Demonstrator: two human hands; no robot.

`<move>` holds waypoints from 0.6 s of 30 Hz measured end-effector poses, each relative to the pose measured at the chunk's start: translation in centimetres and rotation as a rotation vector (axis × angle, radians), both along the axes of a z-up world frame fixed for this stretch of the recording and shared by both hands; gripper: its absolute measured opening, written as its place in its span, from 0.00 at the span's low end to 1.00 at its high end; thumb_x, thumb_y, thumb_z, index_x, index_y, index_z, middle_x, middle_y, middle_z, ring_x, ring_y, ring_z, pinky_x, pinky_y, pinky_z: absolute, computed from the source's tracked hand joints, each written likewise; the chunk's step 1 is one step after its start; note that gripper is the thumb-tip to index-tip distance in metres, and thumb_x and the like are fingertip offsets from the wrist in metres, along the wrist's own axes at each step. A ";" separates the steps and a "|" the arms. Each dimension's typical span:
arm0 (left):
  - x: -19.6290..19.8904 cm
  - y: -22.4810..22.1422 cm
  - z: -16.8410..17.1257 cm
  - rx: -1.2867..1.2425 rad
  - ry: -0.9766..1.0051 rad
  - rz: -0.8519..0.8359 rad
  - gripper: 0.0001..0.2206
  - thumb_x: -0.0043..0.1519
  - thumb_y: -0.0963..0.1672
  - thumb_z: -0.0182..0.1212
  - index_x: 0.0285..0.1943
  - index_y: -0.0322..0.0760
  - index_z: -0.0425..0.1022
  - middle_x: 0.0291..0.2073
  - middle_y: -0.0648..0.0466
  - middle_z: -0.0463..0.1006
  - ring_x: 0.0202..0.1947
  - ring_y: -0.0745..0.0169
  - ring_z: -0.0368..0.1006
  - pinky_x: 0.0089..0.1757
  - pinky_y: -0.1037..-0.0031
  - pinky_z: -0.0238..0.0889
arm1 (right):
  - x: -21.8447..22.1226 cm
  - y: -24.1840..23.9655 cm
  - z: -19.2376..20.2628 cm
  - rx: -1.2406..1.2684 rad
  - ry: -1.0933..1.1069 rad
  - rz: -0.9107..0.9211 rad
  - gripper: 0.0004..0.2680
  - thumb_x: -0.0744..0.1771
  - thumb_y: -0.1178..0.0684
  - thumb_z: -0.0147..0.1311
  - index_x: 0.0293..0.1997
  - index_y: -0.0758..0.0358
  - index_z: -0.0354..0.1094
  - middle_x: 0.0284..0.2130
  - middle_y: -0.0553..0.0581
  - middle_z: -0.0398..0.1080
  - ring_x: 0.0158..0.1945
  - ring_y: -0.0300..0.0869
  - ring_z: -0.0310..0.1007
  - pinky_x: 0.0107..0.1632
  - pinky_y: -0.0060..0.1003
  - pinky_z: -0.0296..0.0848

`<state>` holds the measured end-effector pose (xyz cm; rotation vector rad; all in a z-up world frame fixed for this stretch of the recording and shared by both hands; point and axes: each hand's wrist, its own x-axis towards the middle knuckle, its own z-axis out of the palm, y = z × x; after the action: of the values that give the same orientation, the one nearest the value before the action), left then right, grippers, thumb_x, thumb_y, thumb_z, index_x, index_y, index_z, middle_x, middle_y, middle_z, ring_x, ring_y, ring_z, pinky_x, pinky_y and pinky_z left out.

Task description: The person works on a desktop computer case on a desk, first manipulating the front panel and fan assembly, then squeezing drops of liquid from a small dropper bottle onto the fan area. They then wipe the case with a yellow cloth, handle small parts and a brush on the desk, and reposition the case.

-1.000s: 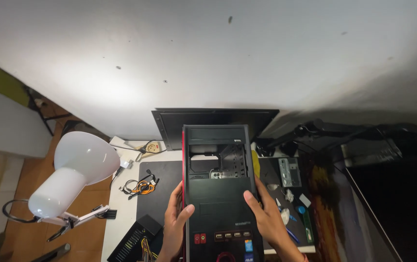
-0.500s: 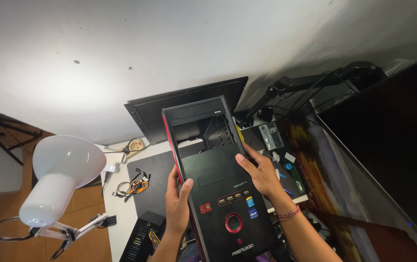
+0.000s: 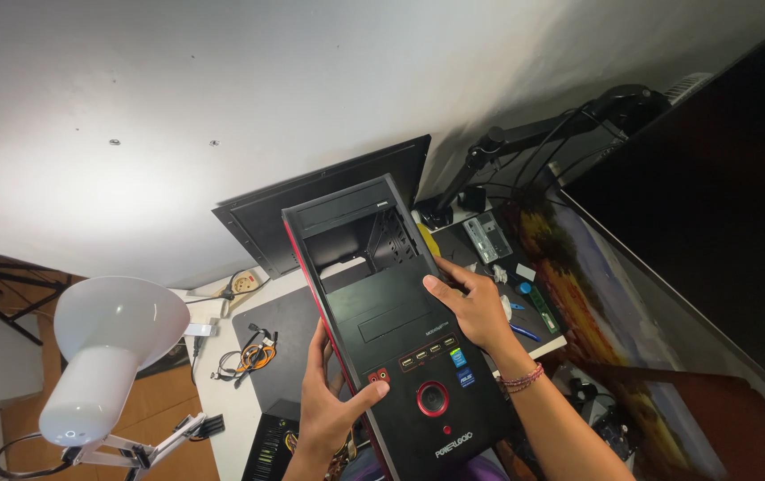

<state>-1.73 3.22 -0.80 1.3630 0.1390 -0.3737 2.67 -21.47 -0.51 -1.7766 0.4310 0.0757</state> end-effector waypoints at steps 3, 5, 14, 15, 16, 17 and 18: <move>-0.1 0.1 0.2 0.011 0.046 -0.019 0.51 0.43 0.40 0.74 0.78 0.35 0.44 0.65 0.41 0.63 0.63 0.48 0.69 0.58 0.57 0.67 | -0.5 0.2 0.5 -0.168 0.002 -0.033 0.16 0.66 0.47 0.61 0.57 0.64 0.74 0.41 0.57 0.81 0.41 0.37 0.80 0.44 0.30 0.76; 0.1 0.3 -0.3 0.000 0.079 -0.019 0.50 0.44 0.40 0.72 0.78 0.36 0.45 0.65 0.42 0.64 0.63 0.49 0.68 0.58 0.57 0.67 | -1.3 0.3 1.2 -0.325 0.008 -0.073 0.14 0.66 0.47 0.61 0.53 0.63 0.78 0.37 0.57 0.82 0.38 0.37 0.80 0.42 0.31 0.76; -0.5 1.5 -7.0 -0.449 0.164 0.161 0.21 0.66 0.45 0.47 0.66 0.28 0.61 0.58 0.43 0.71 0.58 0.53 0.68 0.56 0.61 0.64 | -8.0 4.9 8.6 -0.762 -0.131 0.134 0.35 0.60 0.34 0.66 0.70 0.62 0.54 0.65 0.74 0.53 0.65 0.66 0.56 0.63 0.56 0.59; -0.5 1.2 -7.0 -0.505 0.176 0.153 0.19 0.67 0.45 0.46 0.63 0.28 0.62 0.55 0.42 0.72 0.57 0.53 0.70 0.55 0.60 0.65 | -8.4 5.8 8.5 -0.810 -0.133 0.161 0.36 0.60 0.31 0.64 0.71 0.61 0.52 0.68 0.77 0.46 0.66 0.70 0.49 0.64 0.61 0.52; -0.4 1.0 -7.0 -0.561 0.188 0.146 0.16 0.68 0.45 0.44 0.60 0.29 0.63 0.53 0.41 0.73 0.56 0.52 0.71 0.55 0.59 0.66 | -8.7 6.7 8.3 -0.857 -0.133 0.189 0.38 0.60 0.28 0.62 0.73 0.60 0.50 0.71 0.79 0.38 0.67 0.75 0.42 0.65 0.67 0.45; -0.6 0.7 -7.0 -0.558 0.196 0.134 0.16 0.68 0.45 0.44 0.60 0.29 0.63 0.53 0.41 0.73 0.56 0.52 0.71 0.55 0.59 0.66 | -8.9 7.2 7.9 -0.857 -0.123 0.178 0.38 0.60 0.28 0.62 0.73 0.60 0.50 0.71 0.79 0.38 0.67 0.75 0.42 0.65 0.67 0.45; -0.7 0.5 -7.0 -0.573 0.191 0.135 0.14 0.69 0.45 0.44 0.58 0.29 0.63 0.51 0.41 0.74 0.54 0.53 0.73 0.53 0.59 0.67 | -9.0 7.7 7.6 -0.870 -0.156 0.212 0.40 0.60 0.26 0.62 0.74 0.60 0.48 0.72 0.79 0.34 0.69 0.78 0.36 0.65 0.71 0.40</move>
<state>-2.43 3.69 -7.76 0.7479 0.2588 -0.3927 -6.36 -13.76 7.08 -2.6591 0.1559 -0.1228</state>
